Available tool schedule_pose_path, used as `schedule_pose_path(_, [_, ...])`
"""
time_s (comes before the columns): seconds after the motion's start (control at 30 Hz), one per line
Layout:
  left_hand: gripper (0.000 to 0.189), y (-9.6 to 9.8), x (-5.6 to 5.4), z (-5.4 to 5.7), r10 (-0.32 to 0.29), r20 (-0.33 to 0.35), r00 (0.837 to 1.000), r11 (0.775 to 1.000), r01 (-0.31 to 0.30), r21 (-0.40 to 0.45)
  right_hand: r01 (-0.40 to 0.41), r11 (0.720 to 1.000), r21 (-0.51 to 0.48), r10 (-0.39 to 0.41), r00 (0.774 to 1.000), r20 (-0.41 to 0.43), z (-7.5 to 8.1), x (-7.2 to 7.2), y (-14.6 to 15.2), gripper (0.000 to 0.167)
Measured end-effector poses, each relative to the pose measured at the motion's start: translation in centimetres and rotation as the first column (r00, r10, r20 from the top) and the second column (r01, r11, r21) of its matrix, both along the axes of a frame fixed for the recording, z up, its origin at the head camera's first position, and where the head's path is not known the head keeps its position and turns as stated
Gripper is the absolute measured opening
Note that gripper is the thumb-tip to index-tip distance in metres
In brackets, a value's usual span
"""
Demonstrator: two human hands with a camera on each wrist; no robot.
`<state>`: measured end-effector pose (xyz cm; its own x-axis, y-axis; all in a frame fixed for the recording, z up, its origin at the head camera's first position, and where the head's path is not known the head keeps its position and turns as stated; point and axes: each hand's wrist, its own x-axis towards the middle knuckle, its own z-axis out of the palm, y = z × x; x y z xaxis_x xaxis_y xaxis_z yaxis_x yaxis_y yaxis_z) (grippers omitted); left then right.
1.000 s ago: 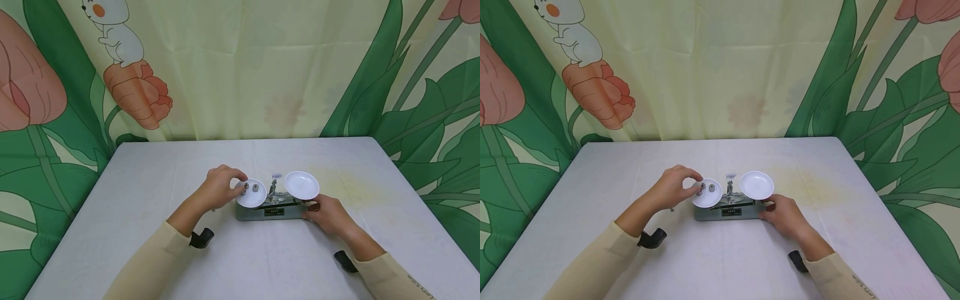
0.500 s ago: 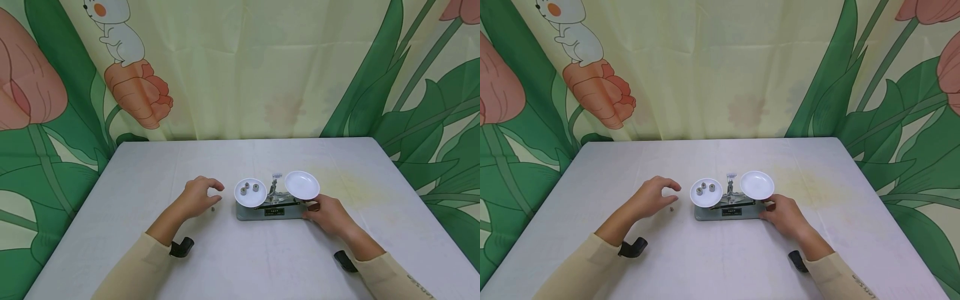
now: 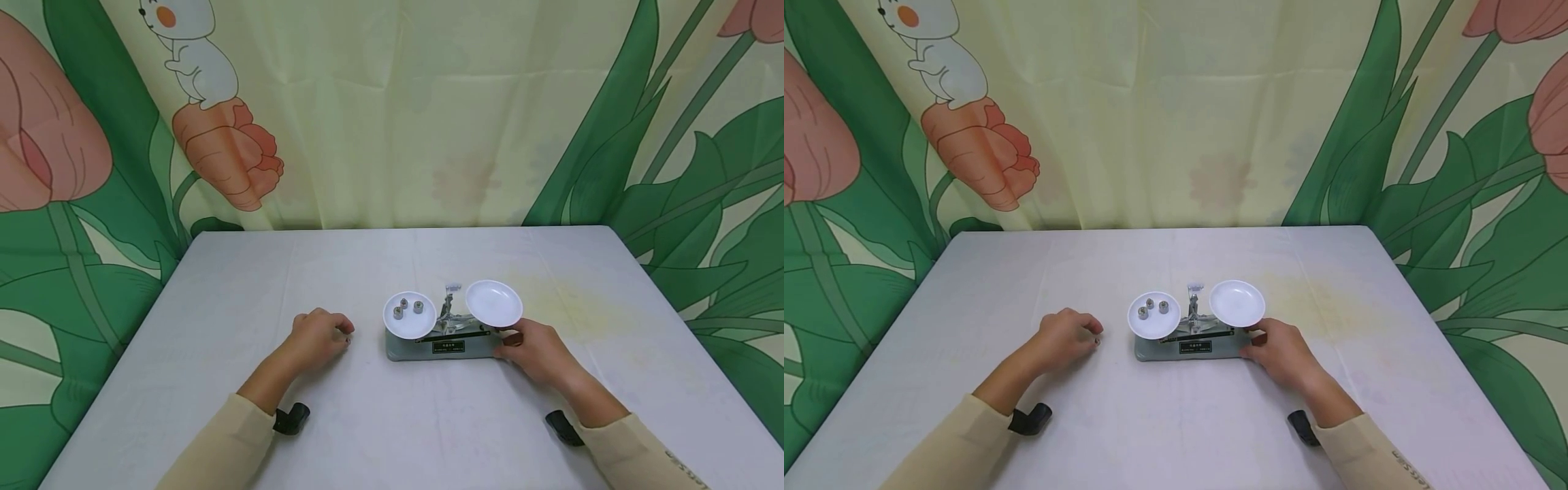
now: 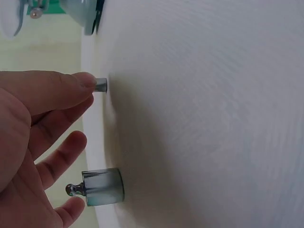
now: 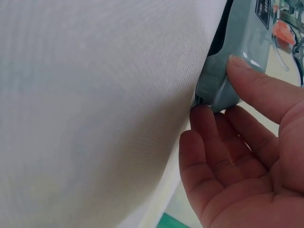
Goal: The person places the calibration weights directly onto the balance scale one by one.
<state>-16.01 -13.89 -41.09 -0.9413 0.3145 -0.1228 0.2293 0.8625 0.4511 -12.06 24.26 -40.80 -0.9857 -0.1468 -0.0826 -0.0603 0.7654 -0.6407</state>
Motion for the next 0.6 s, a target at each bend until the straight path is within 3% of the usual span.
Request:
schedule_pose_path(0.3, [0.016, 0.22, -0.03, -0.64, 0.007, -0.002, 1.000, 1.000, -0.007, 0.011, -0.003, 1.000, -0.006, 0.003, 1.000, -0.005, -0.03, 0.01, 0.00, 0.051])
schedule_pose_path(0.6, [0.015, 0.63, 0.14, -0.52, 0.018, -0.007, 1.000, 1.000, -0.018, -0.004, -0.006, 1.000, -0.012, 0.006, 1.000, -0.011, -0.05, 0.02, 0.02, 0.051])
